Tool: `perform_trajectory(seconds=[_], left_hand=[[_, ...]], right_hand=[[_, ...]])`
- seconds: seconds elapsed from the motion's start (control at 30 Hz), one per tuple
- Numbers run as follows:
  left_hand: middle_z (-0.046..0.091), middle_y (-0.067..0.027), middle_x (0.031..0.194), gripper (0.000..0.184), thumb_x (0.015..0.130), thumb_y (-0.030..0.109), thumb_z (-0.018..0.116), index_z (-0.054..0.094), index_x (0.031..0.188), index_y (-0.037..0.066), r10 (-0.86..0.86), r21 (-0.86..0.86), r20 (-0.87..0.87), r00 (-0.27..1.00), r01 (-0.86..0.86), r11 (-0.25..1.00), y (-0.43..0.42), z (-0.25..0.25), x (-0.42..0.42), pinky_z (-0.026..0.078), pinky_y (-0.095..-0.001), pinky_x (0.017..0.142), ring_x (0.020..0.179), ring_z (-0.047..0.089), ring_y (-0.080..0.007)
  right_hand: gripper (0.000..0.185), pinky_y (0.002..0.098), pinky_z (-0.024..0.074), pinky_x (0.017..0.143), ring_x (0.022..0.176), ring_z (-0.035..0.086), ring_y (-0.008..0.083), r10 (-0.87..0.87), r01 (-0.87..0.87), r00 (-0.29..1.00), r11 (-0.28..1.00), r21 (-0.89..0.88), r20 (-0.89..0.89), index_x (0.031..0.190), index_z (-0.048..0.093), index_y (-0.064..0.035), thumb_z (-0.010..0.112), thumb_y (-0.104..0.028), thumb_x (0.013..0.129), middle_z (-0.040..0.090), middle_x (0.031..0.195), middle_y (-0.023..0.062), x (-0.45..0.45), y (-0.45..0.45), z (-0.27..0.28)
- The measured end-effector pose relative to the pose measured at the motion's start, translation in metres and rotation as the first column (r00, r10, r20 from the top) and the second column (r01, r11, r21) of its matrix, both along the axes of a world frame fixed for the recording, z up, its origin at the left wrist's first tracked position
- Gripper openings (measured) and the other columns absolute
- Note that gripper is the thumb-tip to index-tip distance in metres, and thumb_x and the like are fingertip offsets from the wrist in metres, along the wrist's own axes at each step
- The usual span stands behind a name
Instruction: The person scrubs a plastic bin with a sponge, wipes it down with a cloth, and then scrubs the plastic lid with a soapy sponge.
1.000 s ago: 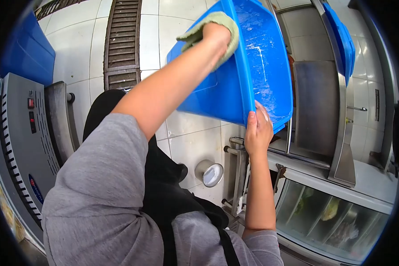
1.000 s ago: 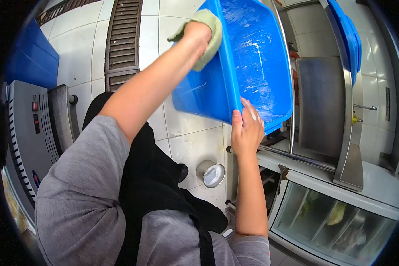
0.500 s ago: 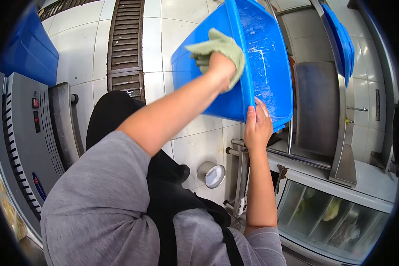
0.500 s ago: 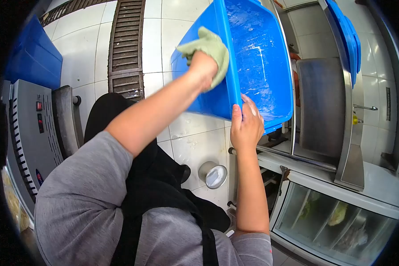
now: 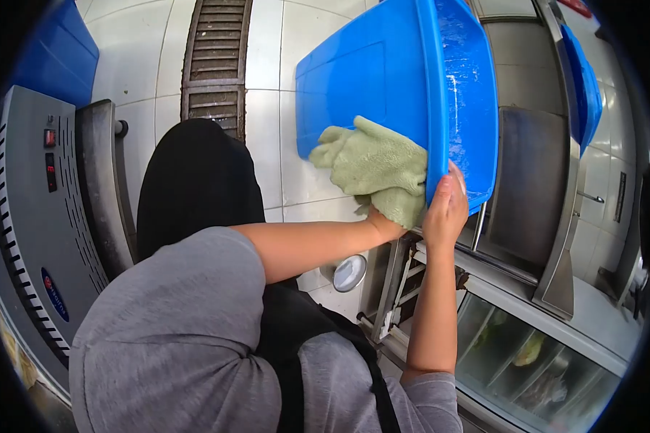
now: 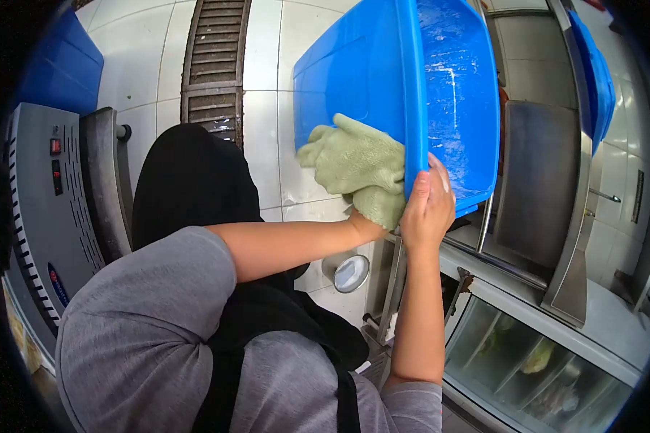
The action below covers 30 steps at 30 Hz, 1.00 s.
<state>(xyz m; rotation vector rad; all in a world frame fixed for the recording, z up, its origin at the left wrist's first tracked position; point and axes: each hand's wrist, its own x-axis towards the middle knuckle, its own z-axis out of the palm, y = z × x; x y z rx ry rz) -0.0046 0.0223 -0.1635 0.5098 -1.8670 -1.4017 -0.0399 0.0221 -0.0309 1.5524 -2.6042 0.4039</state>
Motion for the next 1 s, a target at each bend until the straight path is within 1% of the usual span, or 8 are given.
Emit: perform_trajectory(seconds=[0.27, 0.37, 0.47, 0.57, 0.7, 0.83, 0.9, 1.0], left_hand=[[0.05, -0.0183, 0.132, 0.043, 0.095, 0.026, 0.045, 0.047, 0.131, 0.004, 0.404, 0.389, 0.248, 0.88, -0.472, 0.791, -0.034, -0.166, -0.091, 0.039, -0.0435, 0.102, 0.123, 0.048, -0.0324], [0.05, -0.013, 0.135, 0.044, 0.103, 0.034, 0.036, 0.046, 0.133, 0.004, 0.38, 0.998, 0.05, 0.924, -0.057, 0.009, -0.098, -0.127, -0.043, 0.037, -0.0355, 0.104, 0.123, 0.047, -0.0222], [0.049, -0.0138, 0.133, 0.039, 0.101, 0.024, 0.042, 0.046, 0.133, 0.004, 0.438, 0.56, 0.163, 0.884, -0.449, 0.697, -0.063, -0.091, -0.066, 0.034, -0.0403, 0.107, 0.125, 0.044, -0.0277], [0.039, -0.0217, 0.145, 0.046, 0.096, 0.022, 0.044, 0.042, 0.139, 0.005, 0.353, 0.318, 0.124, 0.928, -0.374, 0.871, -0.055, -0.01, -0.04, 0.024, -0.0478, 0.113, 0.137, 0.031, -0.0377], [0.042, -0.0181, 0.145, 0.049, 0.094, 0.031, 0.041, 0.048, 0.137, 0.008, 0.098, 0.454, 0.146, 0.984, -0.155, 0.877, -0.131, -0.013, -0.059, 0.032, -0.0504, 0.108, 0.134, 0.038, -0.0358], [0.038, -0.0136, 0.151, 0.061, 0.094, 0.039, 0.042, 0.033, 0.149, 0.013, 0.42, 0.462, 0.103, 0.902, -0.417, 0.782, -0.247, -0.055, -0.131, 0.032, -0.0442, 0.111, 0.138, 0.036, -0.0314], [0.05, -0.0133, 0.139, 0.043, 0.097, 0.034, 0.04, 0.048, 0.132, 0.01, 0.172, 0.308, 0.538, 0.826, -0.382, 0.871, -0.35, -0.149, -0.278, 0.037, -0.0387, 0.106, 0.127, 0.047, -0.0291], [0.06, -0.0154, 0.128, 0.037, 0.098, 0.026, 0.04, 0.065, 0.115, 0.006, 0.546, 0.544, 0.317, 0.775, -0.62, 0.565, -0.31, -0.173, -0.19, 0.041, -0.0369, 0.101, 0.119, 0.054, -0.0288]], right_hand=[[0.05, 0.0436, 0.045, 0.091, 0.11, 0.058, 0.0401, 0.023, -0.025, 0.995, 0.999, -0.02, -0.092, 0.108, 0.064, 0.0027, 0.032, -0.036, 0.104, 0.062, 0.119, 0.0223, -0.005, 0.002, -0.007], [0.05, 0.0431, 0.045, 0.091, 0.11, 0.058, 0.0396, 0.002, -0.006, 0.994, 0.999, -0.033, -0.107, 0.108, 0.064, 0.0036, 0.032, -0.034, 0.103, 0.062, 0.118, 0.0224, -0.002, 0.002, -0.006], [0.048, 0.0412, 0.0419, 0.096, 0.113, 0.057, 0.0375, -0.006, 0.004, 0.998, 1.0, -0.015, -0.067, 0.112, 0.062, 0.0055, 0.033, -0.032, 0.104, 0.062, 0.12, 0.0227, 0.001, -0.002, -0.004], [0.047, 0.0393, 0.039, 0.101, 0.116, 0.056, 0.0353, 0.007, -0.007, 0.999, 1.0, -0.007, -0.039, 0.116, 0.061, 0.0071, 0.034, -0.029, 0.104, 0.061, 0.122, 0.0226, -0.003, 0.001, -0.005], [0.048, 0.0388, 0.0393, 0.1, 0.113, 0.057, 0.0339, 0.017, -0.018, 0.998, 1.0, -0.014, -0.062, 0.115, 0.061, 0.0076, 0.033, -0.03, 0.104, 0.062, 0.119, 0.0217, -0.004, 0.001, -0.005], [0.05, 0.0399, 0.0389, 0.1, 0.114, 0.056, 0.0343, 0.013, -0.014, 0.999, 1.0, -0.013, -0.03, 0.116, 0.06, 0.0084, 0.032, -0.031, 0.104, 0.06, 0.121, 0.0222, -0.002, 0.001, -0.006], [0.051, 0.0403, 0.0389, 0.1, 0.114, 0.056, 0.0348, 0.015, -0.015, 0.999, 1.0, -0.005, -0.038, 0.117, 0.059, 0.009, 0.031, -0.031, 0.104, 0.06, 0.122, 0.0228, -0.002, -0.003, -0.006], [0.052, 0.0405, 0.0387, 0.1, 0.114, 0.055, 0.0357, 0.014, -0.014, 0.998, 1.0, 0.01, -0.063, 0.118, 0.058, 0.0103, 0.031, -0.031, 0.103, 0.059, 0.122, 0.0239, 0.0, -0.007, -0.005]])
